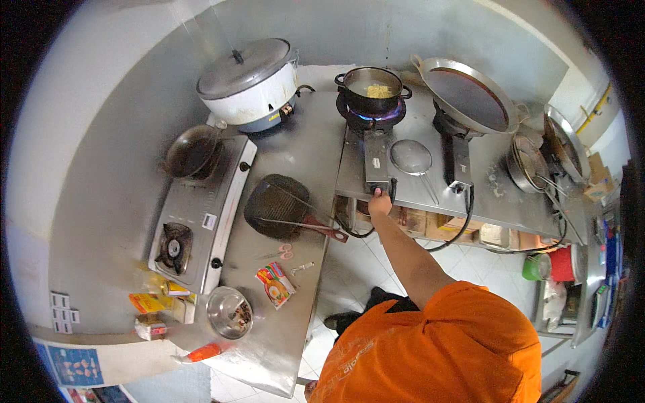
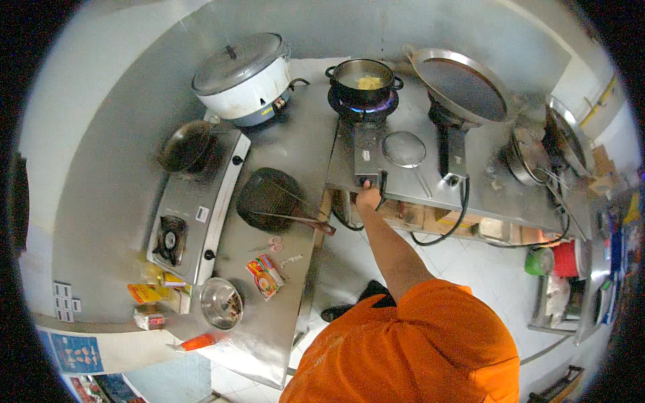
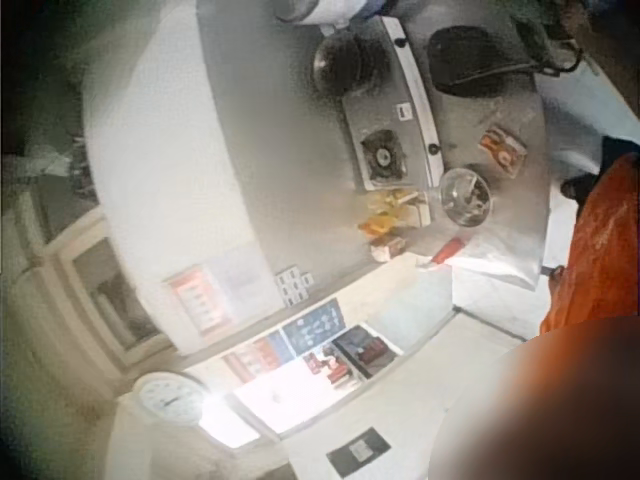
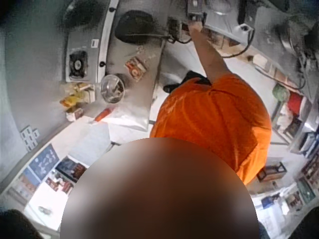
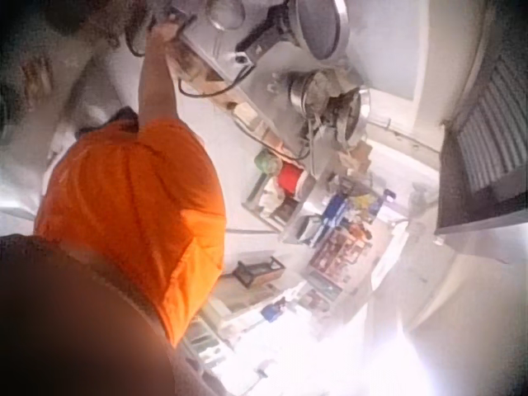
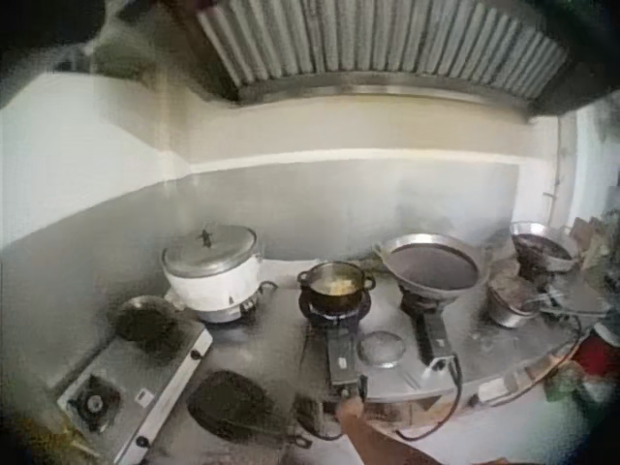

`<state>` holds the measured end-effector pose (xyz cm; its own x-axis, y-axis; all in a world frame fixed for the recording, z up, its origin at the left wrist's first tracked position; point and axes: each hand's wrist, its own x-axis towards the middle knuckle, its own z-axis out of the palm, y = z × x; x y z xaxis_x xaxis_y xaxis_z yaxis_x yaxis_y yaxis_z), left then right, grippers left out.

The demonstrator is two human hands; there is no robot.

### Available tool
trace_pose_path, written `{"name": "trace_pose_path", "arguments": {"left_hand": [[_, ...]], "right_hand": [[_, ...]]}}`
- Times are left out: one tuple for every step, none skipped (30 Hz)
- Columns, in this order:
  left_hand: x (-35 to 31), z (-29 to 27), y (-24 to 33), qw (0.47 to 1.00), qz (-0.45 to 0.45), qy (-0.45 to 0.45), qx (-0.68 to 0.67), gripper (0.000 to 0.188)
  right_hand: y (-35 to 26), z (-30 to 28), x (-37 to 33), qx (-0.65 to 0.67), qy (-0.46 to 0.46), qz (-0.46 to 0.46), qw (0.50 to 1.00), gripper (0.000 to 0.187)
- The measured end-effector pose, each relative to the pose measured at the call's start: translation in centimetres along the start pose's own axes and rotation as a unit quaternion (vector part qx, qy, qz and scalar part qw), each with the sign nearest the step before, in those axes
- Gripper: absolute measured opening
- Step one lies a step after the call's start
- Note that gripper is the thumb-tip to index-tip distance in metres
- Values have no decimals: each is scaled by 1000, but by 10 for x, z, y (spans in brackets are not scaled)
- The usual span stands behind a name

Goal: The person assembles multiple white cardboard food boxes by folding and taping them, then moves to a kitchen area to open a seasoning packet and add its contents to a pot on a lit stove.

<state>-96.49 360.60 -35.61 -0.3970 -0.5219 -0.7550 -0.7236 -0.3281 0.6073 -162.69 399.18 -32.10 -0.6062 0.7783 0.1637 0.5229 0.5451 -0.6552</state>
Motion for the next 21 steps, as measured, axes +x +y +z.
{"name": "trace_pose_path", "arguments": {"left_hand": [[-2, 4, 4, 1000, -1, -3, 5, 48], [0, 11, 9, 1000, -2, -9, 15, 48], [-11, 12, 9, 1000, -7, 3, 17, 48], [-21, 19, 7, 1000, -17, 13, 16, 49], [-30, 23, 7, 999, -23, 14, 22, 49], [-34, 31, 7, 999, -28, 7, 32, 49], [-37, 38, 7, 999, -31, 0, 39, 49], [-40, 42, 8, 998, -36, -3, 46, 49], [-45, 48, 7, 998, -38, -7, 51, 49], [-48, 54, 7, 997, -41, -10, 57, 50], [-53, 55, 7, 997, -42, -11, 62, 50], [-58, 59, 5, 997, -44, -10, 64, 50], [-63, 61, 3, 997, -44, -11, 68, 50], [-69, 63, 0, 997, -45, -11, 69, 50], [-70, 64, 1, 996, -44, -15, 74, 50], [-72, 66, 0, 996, -41, -22, 80, 50], [-75, 67, 0, 995, -39, -27, 86, 51], [-72, 70, 5, 993, -41, -42, 99, 51], [-74, 70, 1, 993, -41, -46, 105, 51], [-78, 66, -1, 991, -44, -51, 112, 51], [-89, 62, -9, 991, -49, -49, 113, 51]], "right_hand": [[-3, 0, 2, 5, 3, 4, 1000, 51], [-8, 0, 7, 143, -52, 88, 984, 51], [-21, -5, -3, 274, -119, 170, 939, 51], [-35, -13, -14, 393, -183, 249, 866, 51], [-40, -18, -19, 498, -233, 324, 770, 51], [-35, -19, -15, 522, -232, 342, 747, 51], [-32, -18, -13, 545, -231, 358, 722, 50], [-28, -19, -11, 567, -232, 375, 696, 50], [-23, -18, -7, 574, -255, 375, 682, 50], [-18, -19, -4, 580, -278, 375, 667, 49], [-12, -20, -4, 595, -299, 371, 648, 49], [-11, -23, -5, 607, -322, 367, 627, 49], [-9, -27, -6, 618, -346, 362, 606, 49], [-9, -30, -5, 622, -367, 373, 582, 49], [-5, -34, -1, 629, -383, 382, 559, 49], [1, -39, 0, 624, -410, 368, 553, 49], [9, -47, -2, 620, -436, 354, 548, 49], [28, -54, 2, 617, -450, 342, 548, 50], [36, -66, -8, 558, -476, 317, 601, 48], [50, -82, -23, 497, -495, 292, 650, 47], [67, -101, -42, 406, -567, 204, 688, 44]]}}
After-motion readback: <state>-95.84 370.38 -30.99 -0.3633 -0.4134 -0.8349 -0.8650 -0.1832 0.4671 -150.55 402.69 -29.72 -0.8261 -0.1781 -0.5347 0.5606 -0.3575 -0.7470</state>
